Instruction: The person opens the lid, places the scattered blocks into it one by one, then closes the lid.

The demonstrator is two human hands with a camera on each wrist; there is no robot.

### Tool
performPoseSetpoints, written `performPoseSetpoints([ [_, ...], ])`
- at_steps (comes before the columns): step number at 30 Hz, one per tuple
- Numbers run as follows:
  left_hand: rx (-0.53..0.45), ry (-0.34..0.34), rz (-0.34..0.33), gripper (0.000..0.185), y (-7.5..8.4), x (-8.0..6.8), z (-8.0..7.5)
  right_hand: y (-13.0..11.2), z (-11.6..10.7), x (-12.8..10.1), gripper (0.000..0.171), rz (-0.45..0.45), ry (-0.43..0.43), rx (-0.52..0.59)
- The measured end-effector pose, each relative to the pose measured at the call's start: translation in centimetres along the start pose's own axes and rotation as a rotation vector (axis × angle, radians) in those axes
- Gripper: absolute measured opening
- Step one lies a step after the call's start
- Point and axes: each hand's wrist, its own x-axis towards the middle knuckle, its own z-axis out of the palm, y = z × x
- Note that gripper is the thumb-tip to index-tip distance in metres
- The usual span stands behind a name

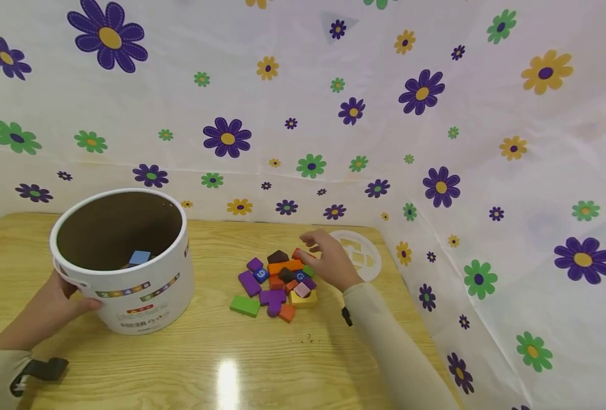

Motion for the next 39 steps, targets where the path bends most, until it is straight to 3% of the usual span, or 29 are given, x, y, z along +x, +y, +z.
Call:
performPoseSetpoints([
  [6,0.022,-0.024,-0.03,0.105,-0.2,0.3,-0.3,3.0,-0.6,-2.6,0.03,0.093,-0.175,-0.077],
  [10,0.011,-0.028,-0.049,0.102,-0.1,0.2,-0.2,3.9,-0.6,-4.2,0.024,0.11,-0.291,-0.074],
  [14,-0.005,-0.028,-0.062,0.1,-0.2,0.0,-0.2,4.2,-0.4,-5.3,0.021,0.113,-0.352,-0.067],
  [23,0.011,-0.017,-0.04,0.098,-0.2,0.0,-0.2,4.6,0.4,-6.4,0.029,0.128,-0.365,-0.092],
  [33,-0.037,-0.031,-0.095,0.101,0.0,0.2,-0.2,4.5,0.9,-6.7,0.026,0.187,-0.378,-0.075],
  [39,-0.04,-0.035,-0.105,0.104,0.3,0.2,-0.2,4.3,0.7,-6.9,0.025,0.173,-0.333,-0.022],
])
